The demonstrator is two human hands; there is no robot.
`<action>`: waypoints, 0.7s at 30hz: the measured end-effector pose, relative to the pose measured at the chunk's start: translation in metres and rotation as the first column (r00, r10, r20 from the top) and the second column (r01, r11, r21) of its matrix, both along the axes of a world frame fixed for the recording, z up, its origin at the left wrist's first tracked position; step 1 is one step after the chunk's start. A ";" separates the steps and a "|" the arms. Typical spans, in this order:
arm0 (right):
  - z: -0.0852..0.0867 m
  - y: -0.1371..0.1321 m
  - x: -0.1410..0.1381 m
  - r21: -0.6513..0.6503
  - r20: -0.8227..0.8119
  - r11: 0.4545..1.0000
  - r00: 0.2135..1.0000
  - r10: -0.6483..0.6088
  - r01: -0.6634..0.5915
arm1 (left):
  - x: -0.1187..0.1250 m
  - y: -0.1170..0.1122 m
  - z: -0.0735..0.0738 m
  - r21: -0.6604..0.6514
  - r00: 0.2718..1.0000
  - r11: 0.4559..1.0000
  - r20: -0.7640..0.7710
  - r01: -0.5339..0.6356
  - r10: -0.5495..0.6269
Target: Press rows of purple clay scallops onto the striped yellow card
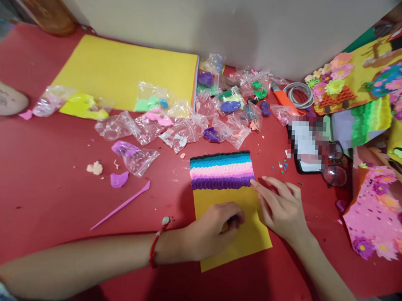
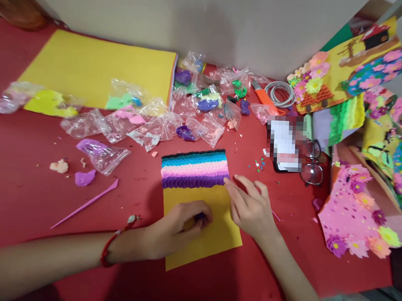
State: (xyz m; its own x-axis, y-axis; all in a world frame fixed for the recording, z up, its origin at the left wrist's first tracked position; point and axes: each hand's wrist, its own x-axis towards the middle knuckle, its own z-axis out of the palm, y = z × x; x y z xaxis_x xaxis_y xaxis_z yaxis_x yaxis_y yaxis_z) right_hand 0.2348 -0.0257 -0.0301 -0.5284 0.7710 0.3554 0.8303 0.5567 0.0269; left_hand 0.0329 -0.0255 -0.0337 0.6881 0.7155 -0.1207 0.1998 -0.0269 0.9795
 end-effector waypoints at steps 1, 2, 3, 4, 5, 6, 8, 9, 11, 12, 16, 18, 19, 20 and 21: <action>0.000 -0.001 0.000 0.004 0.006 1.000 1.000 0.005 -0.005 | 0.000 0.000 0.000 -0.001 1.000 1.000 -0.008 0.002 -0.002; 0.000 -0.002 -0.001 0.006 0.012 1.000 1.000 0.010 -0.010 | 0.000 0.000 0.001 -0.001 1.000 1.000 -0.016 0.003 -0.003; 0.001 -0.003 -0.001 0.005 0.019 1.000 1.000 0.014 -0.014 | 0.001 0.000 0.001 0.000 1.000 1.000 -0.022 0.004 -0.004; 0.001 -0.003 -0.002 0.004 0.027 1.000 0.999 0.018 -0.018 | 0.001 -0.001 0.002 0.002 1.000 1.000 -0.026 0.005 -0.005; 0.002 -0.004 -0.002 0.003 0.034 1.000 0.999 0.019 -0.019 | 0.001 -0.001 0.002 0.004 1.000 1.000 -0.030 0.006 -0.006; 0.002 -0.004 -0.002 0.003 0.039 1.000 0.999 0.021 -0.021 | 0.001 -0.001 0.002 0.005 0.999 1.000 -0.034 0.005 -0.005; 0.004 -0.003 -0.001 0.004 0.039 1.000 0.999 0.028 -0.028 | 0.001 -0.002 0.002 0.009 0.999 1.000 -0.044 0.001 -0.001; 0.005 -0.003 0.000 0.004 0.028 0.999 0.999 0.034 -0.034 | 0.001 -0.002 0.001 0.010 0.999 1.000 -0.048 0.001 -0.001; 0.008 -0.004 0.003 0.022 -0.039 0.999 0.998 0.040 -0.039 | 0.001 -0.002 0.001 0.011 0.999 1.000 -0.049 0.001 0.000; 0.010 -0.005 0.004 0.033 -0.096 0.999 0.995 0.030 -0.027 | 0.000 -0.002 0.000 0.010 0.999 1.000 -0.045 0.001 -0.001; 0.019 -0.021 -0.002 -0.062 -0.368 0.998 0.930 -0.022 0.000 | -0.001 -0.001 -0.002 -0.089 0.999 0.996 0.044 -0.022 0.026; 0.019 -0.030 -0.011 -0.170 -0.425 0.982 0.905 0.001 -0.080 | -0.001 0.000 -0.003 -0.206 0.980 0.977 0.173 -0.060 0.097; 0.019 -0.034 -0.015 -0.199 -0.432 0.974 0.902 0.010 -0.106 | -0.001 0.000 -0.004 -0.274 0.959 0.959 0.244 -0.072 0.142; 0.018 -0.036 -0.020 -0.216 -0.436 0.970 0.900 0.009 -0.114 | -0.001 0.000 -0.004 -0.340 0.934 0.938 0.306 -0.072 0.182; 0.016 -0.038 -0.024 -0.220 -0.442 0.970 0.897 -0.006 -0.101 | -0.001 0.000 -0.004 -0.402 0.910 0.914 0.354 -0.059 0.215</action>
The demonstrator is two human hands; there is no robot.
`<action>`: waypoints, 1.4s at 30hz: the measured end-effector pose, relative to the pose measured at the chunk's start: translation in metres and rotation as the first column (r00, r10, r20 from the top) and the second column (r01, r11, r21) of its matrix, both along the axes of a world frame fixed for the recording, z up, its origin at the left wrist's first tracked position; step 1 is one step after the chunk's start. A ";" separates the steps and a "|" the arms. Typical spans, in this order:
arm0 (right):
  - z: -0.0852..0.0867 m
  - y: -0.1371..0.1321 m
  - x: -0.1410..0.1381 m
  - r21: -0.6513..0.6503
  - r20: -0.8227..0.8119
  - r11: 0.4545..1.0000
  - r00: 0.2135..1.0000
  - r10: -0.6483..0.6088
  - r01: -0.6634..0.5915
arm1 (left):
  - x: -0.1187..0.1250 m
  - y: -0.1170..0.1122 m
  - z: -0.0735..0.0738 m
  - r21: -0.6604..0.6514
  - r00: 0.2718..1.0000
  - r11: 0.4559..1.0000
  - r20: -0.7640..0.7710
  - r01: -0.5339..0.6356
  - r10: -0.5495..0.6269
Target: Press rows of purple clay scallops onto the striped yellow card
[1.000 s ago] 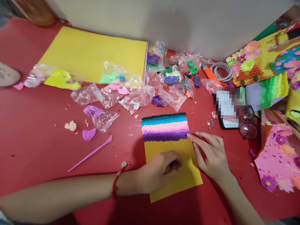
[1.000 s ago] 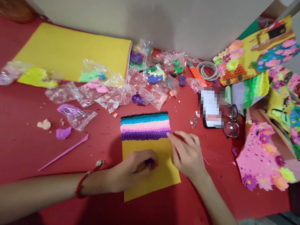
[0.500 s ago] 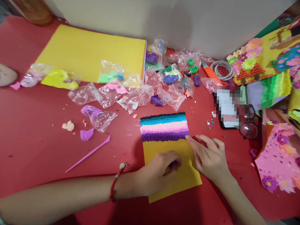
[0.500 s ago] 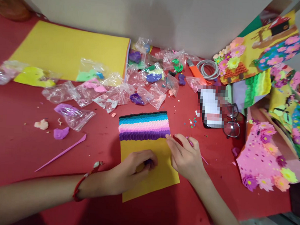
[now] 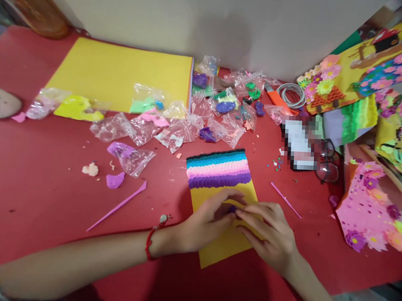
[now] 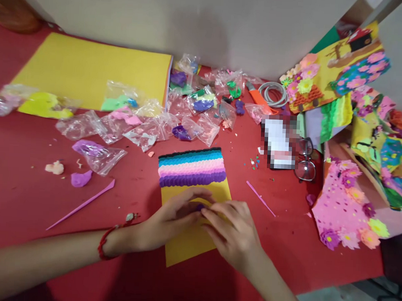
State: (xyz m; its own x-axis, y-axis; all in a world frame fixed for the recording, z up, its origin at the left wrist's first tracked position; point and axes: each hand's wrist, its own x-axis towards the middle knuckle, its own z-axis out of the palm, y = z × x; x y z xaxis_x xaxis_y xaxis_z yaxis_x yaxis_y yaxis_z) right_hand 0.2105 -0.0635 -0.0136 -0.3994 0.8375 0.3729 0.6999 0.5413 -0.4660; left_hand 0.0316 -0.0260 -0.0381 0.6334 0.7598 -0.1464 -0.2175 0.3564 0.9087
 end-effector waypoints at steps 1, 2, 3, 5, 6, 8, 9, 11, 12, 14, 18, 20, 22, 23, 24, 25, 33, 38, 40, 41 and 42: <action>-0.001 -0.001 -0.003 0.005 -0.011 1.000 1.000 -0.024 0.024 | 0.000 0.000 0.000 -0.058 0.999 0.998 0.048 0.003 0.000; -0.002 -0.001 -0.006 0.008 -0.025 0.999 0.999 -0.047 0.048 | 0.000 0.000 0.000 -0.108 0.997 0.994 0.081 0.017 -0.009; -0.003 0.000 -0.007 0.011 -0.039 0.998 0.997 -0.066 0.066 | -0.001 0.000 0.000 -0.151 0.995 0.988 0.102 0.031 -0.016; -0.002 0.002 -0.008 0.024 -0.055 0.997 0.996 -0.075 0.076 | -0.001 0.001 0.000 -0.226 0.991 0.973 0.129 0.057 -0.028; -0.001 0.002 -0.008 0.035 -0.059 0.997 0.996 -0.070 0.072 | -0.001 0.002 0.001 -0.262 0.988 0.962 0.148 0.081 -0.043; 0.002 0.003 -0.008 0.059 -0.064 0.996 0.996 -0.067 0.071 | 0.000 0.004 0.002 -0.326 0.976 0.933 0.198 0.150 -0.088; 0.003 0.003 -0.008 0.070 -0.062 0.995 0.995 -0.073 0.078 | 0.000 0.006 0.002 -0.345 0.970 0.920 0.216 0.185 -0.114; 0.006 0.002 -0.009 0.084 -0.059 0.992 0.995 -0.085 0.090 | 0.001 0.009 0.003 -0.353 0.961 0.904 0.220 0.240 -0.169; 0.008 0.002 -0.009 0.084 -0.063 0.992 0.994 -0.089 0.094 | 0.001 0.010 0.004 -0.351 0.959 0.901 0.212 0.253 -0.187; 0.011 0.003 -0.009 0.061 -0.092 0.994 0.992 -0.089 0.095 | 0.002 0.012 0.005 -0.351 0.956 0.895 0.197 0.275 -0.216; 0.015 0.006 -0.005 -0.121 -0.245 0.982 0.954 -0.171 0.145 | 0.002 0.013 0.004 -0.359 0.963 0.898 0.177 0.256 -0.204; 0.014 0.010 0.001 -0.255 -0.338 0.943 0.895 -0.292 0.212 | 0.003 0.012 0.002 -0.350 0.973 0.911 0.141 0.219 -0.180; 0.012 0.015 0.009 -0.358 -0.356 0.889 0.838 -0.414 0.287 | 0.003 0.011 -0.001 -0.336 0.978 0.919 0.111 0.204 -0.176; 0.010 0.019 0.013 -0.384 -0.335 0.865 0.824 -0.457 0.323 | 0.003 0.010 -0.002 -0.326 0.978 0.922 0.102 0.207 -0.183; 0.007 0.022 0.017 -0.396 -0.306 0.847 0.819 -0.485 0.354 | 0.004 0.009 -0.002 -0.316 0.977 0.924 0.095 0.214 -0.193; 0.005 0.026 0.021 -0.394 -0.283 0.839 0.819 -0.499 0.375 | 0.004 0.009 -0.003 -0.307 0.976 0.926 0.089 0.218 -0.200; -0.005 0.051 0.028 -0.226 -0.112 0.899 0.906 -0.407 0.376 | 0.004 0.008 -0.006 -0.293 0.977 0.932 0.060 0.213 -0.204; -0.003 0.055 0.028 -0.201 -0.079 0.927 0.938 -0.337 0.316 | 0.004 0.009 -0.004 -0.301 0.975 0.927 0.067 0.224 -0.214; -0.004 0.055 0.027 -0.166 -0.068 0.918 0.925 -0.374 0.359 | 0.004 0.009 -0.003 -0.307 0.976 0.926 0.069 0.220 -0.208; -0.004 0.055 0.027 -0.156 -0.061 0.916 0.922 -0.382 0.369 | 0.004 0.009 -0.002 -0.310 0.976 0.926 0.069 0.217 -0.205; -0.005 0.055 0.026 -0.149 -0.051 0.922 0.929 -0.368 0.357 | 0.004 0.009 -0.002 -0.312 0.977 0.925 0.068 0.215 -0.204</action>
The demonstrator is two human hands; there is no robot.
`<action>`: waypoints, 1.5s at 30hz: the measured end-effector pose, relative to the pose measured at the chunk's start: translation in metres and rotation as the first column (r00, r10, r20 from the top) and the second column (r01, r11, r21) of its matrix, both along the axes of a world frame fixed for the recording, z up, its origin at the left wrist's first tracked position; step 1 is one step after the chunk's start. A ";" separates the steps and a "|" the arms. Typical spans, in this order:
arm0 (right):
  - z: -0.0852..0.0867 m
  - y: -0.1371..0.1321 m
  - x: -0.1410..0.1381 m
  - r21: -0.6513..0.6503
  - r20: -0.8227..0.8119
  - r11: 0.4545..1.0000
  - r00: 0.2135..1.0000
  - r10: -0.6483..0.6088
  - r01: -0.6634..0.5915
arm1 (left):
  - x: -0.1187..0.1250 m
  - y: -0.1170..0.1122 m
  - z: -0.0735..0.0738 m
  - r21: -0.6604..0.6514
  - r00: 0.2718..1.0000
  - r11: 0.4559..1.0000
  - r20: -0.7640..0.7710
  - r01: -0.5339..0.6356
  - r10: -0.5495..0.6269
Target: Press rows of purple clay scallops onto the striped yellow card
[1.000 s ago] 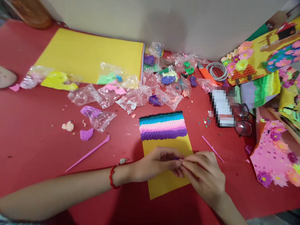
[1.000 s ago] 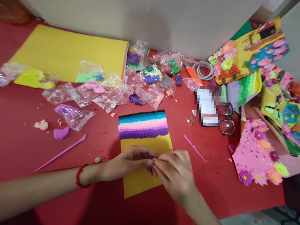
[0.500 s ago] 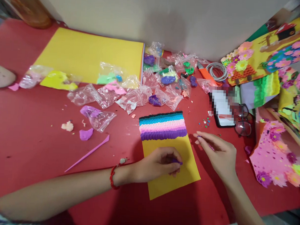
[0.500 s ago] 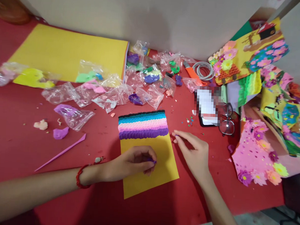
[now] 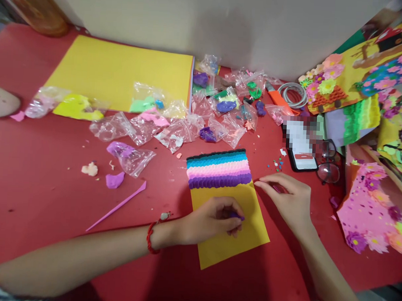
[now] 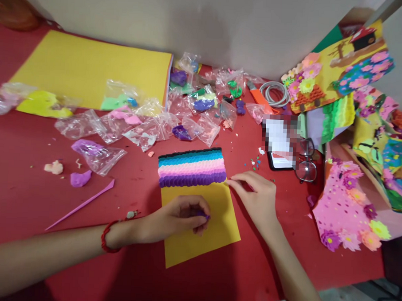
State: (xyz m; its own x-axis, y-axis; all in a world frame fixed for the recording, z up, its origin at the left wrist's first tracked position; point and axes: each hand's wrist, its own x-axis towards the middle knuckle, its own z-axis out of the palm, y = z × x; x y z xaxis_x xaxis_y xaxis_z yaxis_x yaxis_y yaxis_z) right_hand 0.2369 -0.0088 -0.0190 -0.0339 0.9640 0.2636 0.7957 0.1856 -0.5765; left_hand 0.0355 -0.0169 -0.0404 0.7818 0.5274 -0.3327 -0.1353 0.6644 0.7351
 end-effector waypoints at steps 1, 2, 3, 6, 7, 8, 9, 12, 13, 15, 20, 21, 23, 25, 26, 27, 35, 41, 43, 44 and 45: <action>-0.001 0.000 0.000 0.003 0.014 0.999 0.999 0.034 -0.034 | 0.000 0.000 0.000 -0.003 1.000 1.000 -0.002 0.001 -0.001; -0.002 0.000 0.000 0.008 0.030 0.997 0.997 0.072 -0.073 | 0.000 0.000 0.000 -0.004 1.000 1.000 -0.004 0.002 -0.002; -0.003 0.000 0.000 0.016 0.044 0.995 0.994 0.099 -0.100 | 0.000 0.000 -0.001 -0.006 1.000 1.000 -0.004 0.004 -0.004; -0.005 0.001 -0.001 0.054 0.059 0.994 0.994 0.088 -0.092 | 0.001 -0.001 -0.001 -0.004 1.000 1.000 -0.003 0.005 -0.005; -0.006 0.001 -0.001 0.064 0.063 0.994 0.995 0.083 -0.087 | 0.001 -0.001 -0.001 -0.003 1.000 1.000 -0.003 0.003 -0.003; -0.007 0.001 -0.002 0.071 0.074 0.992 0.993 0.095 -0.100 | 0.001 0.000 -0.001 -0.001 1.000 1.000 -0.005 0.002 -0.002; -0.009 0.001 -0.002 0.078 0.091 0.989 0.989 0.121 -0.128 | 0.001 0.000 -0.001 0.001 1.000 1.000 -0.009 0.003 -0.003; -0.013 0.001 -0.002 0.105 0.155 0.974 0.971 0.184 -0.201 | 0.001 0.001 0.001 0.008 1.000 1.000 -0.018 0.008 -0.008; -0.015 0.001 -0.001 0.116 0.168 0.972 0.968 0.186 -0.207 | 0.001 0.001 0.001 0.008 1.000 1.000 -0.021 0.010 -0.010; -0.017 0.001 -0.001 0.131 0.181 0.970 0.967 0.181 -0.206 | 0.001 0.001 0.001 0.006 1.000 1.000 -0.021 0.015 -0.015; -0.020 0.003 -0.001 0.144 0.213 0.964 0.959 0.190 -0.223 | 0.001 0.001 0.001 0.015 1.000 1.000 -0.020 0.015 -0.014; -0.020 0.003 -0.001 0.146 0.226 0.962 0.955 0.192 -0.229 | 0.001 0.001 0.001 0.012 1.000 1.000 -0.022 0.016 -0.016; -0.020 0.003 -0.001 0.146 0.251 0.958 0.946 0.204 -0.246 | 0.001 0.001 0.001 0.007 0.999 1.000 -0.032 0.018 -0.018; -0.018 0.002 0.000 0.145 0.274 0.951 0.934 0.227 -0.274 | 0.001 0.001 0.002 0.005 0.999 1.000 -0.042 0.019 -0.018; -0.017 0.001 0.001 0.148 0.289 0.947 0.928 0.234 -0.285 | 0.000 0.001 0.002 0.007 0.999 1.000 -0.041 0.018 -0.018; -0.016 0.000 0.002 0.154 0.304 0.944 0.923 0.234 -0.290 | 0.000 0.001 0.002 0.010 0.999 1.000 -0.036 0.018 -0.017; -0.008 -0.013 0.008 0.198 0.405 0.920 0.883 0.238 -0.339 | 0.000 0.001 0.001 0.028 1.000 0.999 -0.026 0.017 -0.016; -0.015 -0.017 0.006 0.180 0.510 0.916 0.830 0.225 -0.359 | 0.002 0.000 0.002 0.063 0.998 0.998 -0.054 0.026 -0.022; -0.015 -0.019 0.005 0.176 0.516 0.920 0.829 0.216 -0.349 | 0.003 -0.001 0.002 0.075 0.997 0.997 -0.076 0.019 -0.014; -0.014 -0.020 0.005 0.174 0.518 0.923 0.829 0.211 -0.344 | 0.004 -0.001 0.002 0.079 0.996 0.997 -0.088 0.014 -0.007; -0.014 -0.021 0.004 0.172 0.519 0.925 0.830 0.207 -0.338 | 0.005 -0.002 0.002 0.084 0.995 0.996 -0.100 0.008 0.000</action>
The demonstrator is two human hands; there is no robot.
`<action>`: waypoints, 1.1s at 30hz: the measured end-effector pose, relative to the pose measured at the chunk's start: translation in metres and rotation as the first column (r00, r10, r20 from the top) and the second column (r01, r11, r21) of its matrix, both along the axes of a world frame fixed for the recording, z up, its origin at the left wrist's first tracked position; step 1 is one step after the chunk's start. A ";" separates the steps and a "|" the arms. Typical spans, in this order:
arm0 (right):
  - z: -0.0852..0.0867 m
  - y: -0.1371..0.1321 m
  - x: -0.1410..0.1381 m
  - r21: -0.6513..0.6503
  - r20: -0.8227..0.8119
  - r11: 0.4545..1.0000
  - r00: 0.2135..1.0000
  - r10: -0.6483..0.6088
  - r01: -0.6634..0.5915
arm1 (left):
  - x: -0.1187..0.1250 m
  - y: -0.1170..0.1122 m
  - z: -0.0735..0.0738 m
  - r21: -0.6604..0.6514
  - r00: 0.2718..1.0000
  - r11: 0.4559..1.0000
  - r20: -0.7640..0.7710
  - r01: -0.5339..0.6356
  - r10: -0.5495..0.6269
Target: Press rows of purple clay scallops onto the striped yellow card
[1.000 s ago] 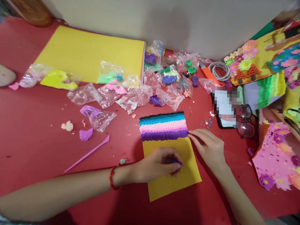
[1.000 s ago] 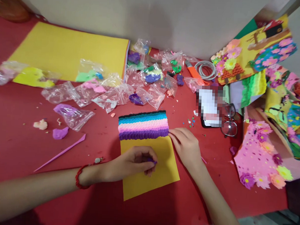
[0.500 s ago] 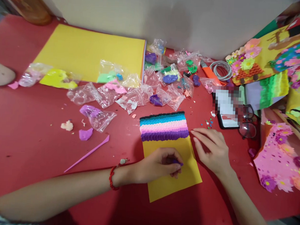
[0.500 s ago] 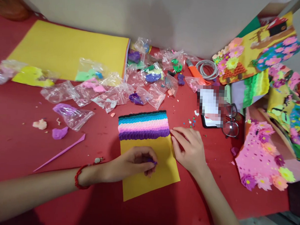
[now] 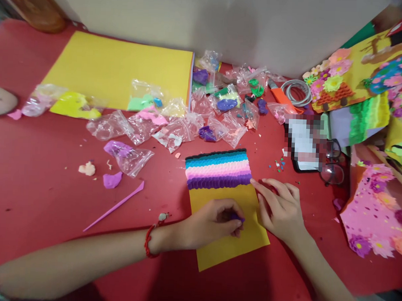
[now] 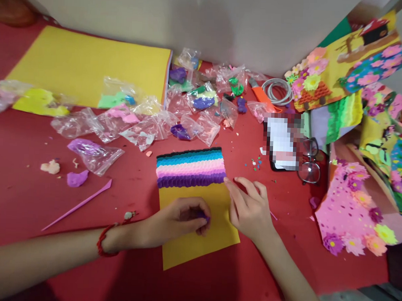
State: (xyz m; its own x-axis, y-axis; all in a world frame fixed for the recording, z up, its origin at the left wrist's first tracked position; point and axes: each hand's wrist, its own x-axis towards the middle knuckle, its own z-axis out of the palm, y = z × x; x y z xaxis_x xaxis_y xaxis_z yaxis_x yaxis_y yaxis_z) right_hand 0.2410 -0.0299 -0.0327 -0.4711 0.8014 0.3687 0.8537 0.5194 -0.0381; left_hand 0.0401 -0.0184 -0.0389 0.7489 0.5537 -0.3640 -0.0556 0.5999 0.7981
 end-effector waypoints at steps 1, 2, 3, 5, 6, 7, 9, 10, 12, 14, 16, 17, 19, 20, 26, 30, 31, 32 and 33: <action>0.001 -0.001 -0.001 0.001 0.002 1.000 1.000 -0.003 0.003 | 0.001 0.000 0.000 0.007 1.000 1.000 -0.010 -0.004 0.004; 0.001 -0.002 -0.001 0.003 0.009 1.000 1.000 -0.003 0.003 | 0.001 -0.001 0.000 0.017 1.000 1.000 -0.019 -0.005 0.006; 0.002 -0.002 -0.002 0.007 0.020 1.000 1.000 -0.001 0.001 | 0.002 -0.001 0.000 0.030 1.000 1.000 -0.028 -0.006 0.007; 0.003 -0.002 -0.002 0.018 0.048 1.000 0.999 0.005 -0.005 | 0.003 -0.002 0.000 0.066 0.998 0.998 -0.055 -0.003 0.007; 0.004 -0.001 -0.002 0.027 0.058 1.000 0.998 0.010 -0.011 | 0.003 -0.002 0.000 0.088 0.997 0.996 -0.073 -0.002 0.009; 0.004 -0.001 -0.002 0.042 0.054 0.999 0.998 0.018 -0.020 | 0.003 -0.003 0.000 0.113 0.996 0.994 -0.092 -0.002 0.013; 0.007 0.000 0.000 0.089 0.000 0.995 0.999 0.040 -0.040 | 0.003 -0.004 -0.001 0.166 0.992 0.986 -0.127 0.006 0.015; 0.010 -0.001 0.002 0.116 -0.045 0.992 0.998 0.048 -0.042 | 0.003 -0.004 -0.001 0.186 0.991 0.982 -0.134 0.014 0.012; 0.016 -0.005 0.004 0.144 -0.165 0.990 0.986 0.025 -0.001 | 0.002 -0.004 -0.001 0.218 0.992 0.976 -0.128 0.026 0.002; 0.023 -0.013 0.004 0.079 -0.303 0.993 0.951 -0.058 0.086 | 0.000 -0.004 -0.001 0.223 0.996 0.974 -0.094 0.030 -0.009; 0.028 -0.024 -0.002 -0.081 -0.405 0.990 0.903 -0.139 0.116 | -0.002 -0.004 0.000 0.195 0.999 0.981 -0.036 0.021 -0.014; 0.030 -0.029 -0.007 -0.170 -0.424 0.982 0.893 -0.151 0.086 | -0.002 -0.004 0.000 0.169 1.000 0.986 0.001 0.012 -0.013; 0.030 -0.040 -0.020 -0.264 -0.413 0.964 0.906 -0.095 -0.019 | -0.004 -0.005 0.002 0.112 0.997 0.994 0.077 0.002 -0.010; 0.028 -0.044 -0.026 -0.269 -0.404 0.961 0.913 -0.052 -0.064 | -0.004 -0.007 0.003 0.087 0.994 0.996 0.108 0.003 -0.012; 0.024 -0.054 -0.043 -0.154 -0.473 0.985 0.881 -0.007 -0.075 | -0.005 -0.019 0.011 0.209 0.992 0.978 0.118 0.011 -0.037; 0.032 -0.058 -0.040 -0.250 -0.549 0.968 0.827 -0.120 -0.026 | -0.014 -0.027 0.017 0.721 0.998 0.690 -0.062 0.056 -0.017; 0.034 -0.060 -0.039 -0.273 -0.567 0.962 0.805 -0.174 0.015 | -0.018 -0.030 0.018 0.826 0.992 0.557 -0.123 0.093 0.017; 0.035 -0.062 -0.038 -0.297 -0.586 0.953 0.775 -0.236 0.065 | -0.021 -0.032 0.019 0.901 0.984 0.416 -0.168 0.126 0.064; 0.034 -0.064 -0.036 -0.327 -0.609 0.938 0.735 -0.299 0.111 | -0.024 -0.035 0.021 0.949 0.976 0.278 -0.187 0.149 0.115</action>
State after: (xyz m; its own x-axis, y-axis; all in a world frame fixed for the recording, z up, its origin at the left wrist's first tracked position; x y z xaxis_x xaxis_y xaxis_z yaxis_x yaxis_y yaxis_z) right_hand 0.2047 -0.0939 0.0016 -0.0108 0.9567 0.2908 0.6591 0.2255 -0.7174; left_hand 0.0165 -0.0533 -0.0183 0.7546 0.5869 0.2935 0.1633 -0.6012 0.7823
